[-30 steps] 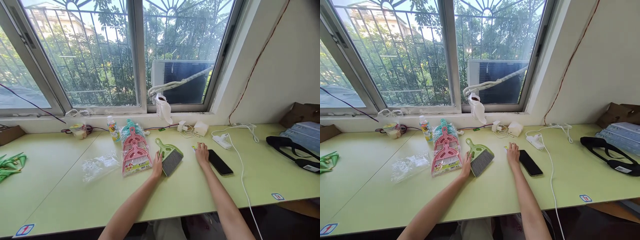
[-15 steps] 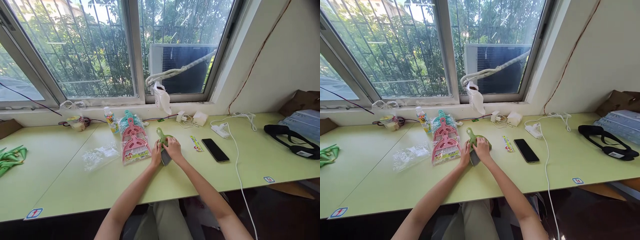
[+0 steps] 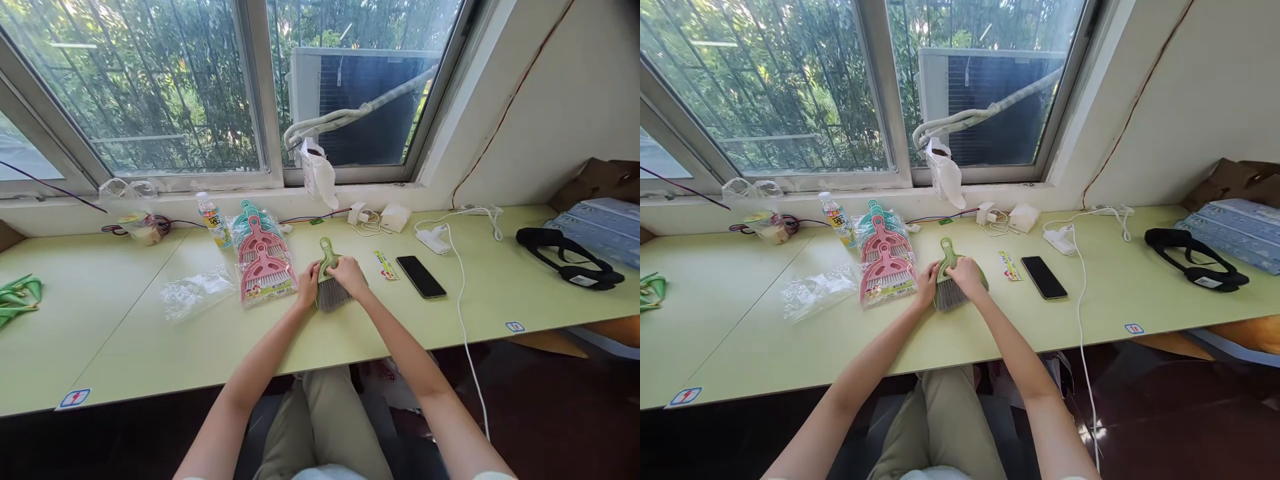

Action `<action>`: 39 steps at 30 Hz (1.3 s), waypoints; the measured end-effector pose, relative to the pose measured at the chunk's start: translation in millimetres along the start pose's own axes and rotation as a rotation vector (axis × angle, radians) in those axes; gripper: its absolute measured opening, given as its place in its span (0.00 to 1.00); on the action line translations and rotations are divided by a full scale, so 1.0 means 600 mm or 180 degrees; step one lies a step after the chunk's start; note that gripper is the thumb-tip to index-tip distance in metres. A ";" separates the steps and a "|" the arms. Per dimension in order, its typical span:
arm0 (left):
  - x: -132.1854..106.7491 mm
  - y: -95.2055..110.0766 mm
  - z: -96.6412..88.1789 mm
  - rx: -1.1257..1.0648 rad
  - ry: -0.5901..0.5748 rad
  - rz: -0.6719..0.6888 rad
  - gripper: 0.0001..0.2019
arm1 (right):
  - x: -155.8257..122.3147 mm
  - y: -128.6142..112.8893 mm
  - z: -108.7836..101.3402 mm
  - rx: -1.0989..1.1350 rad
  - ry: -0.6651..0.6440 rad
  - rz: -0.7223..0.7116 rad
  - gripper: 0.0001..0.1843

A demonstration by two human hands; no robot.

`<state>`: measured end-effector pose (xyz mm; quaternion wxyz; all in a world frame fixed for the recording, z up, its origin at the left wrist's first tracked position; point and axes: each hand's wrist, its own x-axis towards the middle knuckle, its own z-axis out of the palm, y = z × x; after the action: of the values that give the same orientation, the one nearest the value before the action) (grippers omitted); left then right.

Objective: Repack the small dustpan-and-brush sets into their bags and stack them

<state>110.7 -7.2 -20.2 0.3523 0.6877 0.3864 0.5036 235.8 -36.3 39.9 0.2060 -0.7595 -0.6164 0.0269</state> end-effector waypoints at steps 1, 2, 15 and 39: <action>0.001 -0.001 -0.001 -0.0051 -0.0023 0.0014 0.19 | 0.002 0.005 -0.002 0.0219 0.0014 -0.0024 0.13; 0.003 -0.004 -0.001 -0.0088 -0.0057 -0.0001 0.19 | 0.005 0.013 -0.005 0.0496 0.0001 -0.0026 0.12; 0.034 -0.036 -0.017 0.1468 -0.0295 -0.0485 0.14 | 0.088 0.197 -0.095 -0.0610 -0.0849 0.0367 0.15; 0.035 -0.011 -0.043 0.1652 0.0466 0.0918 0.14 | -0.098 0.010 -0.206 0.3012 0.0291 -0.1182 0.19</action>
<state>89.0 16.9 -10.7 0.0610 0.7644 0.4248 0.4812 263.9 -127.3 138.1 0.5554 -0.4610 -0.6517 0.2327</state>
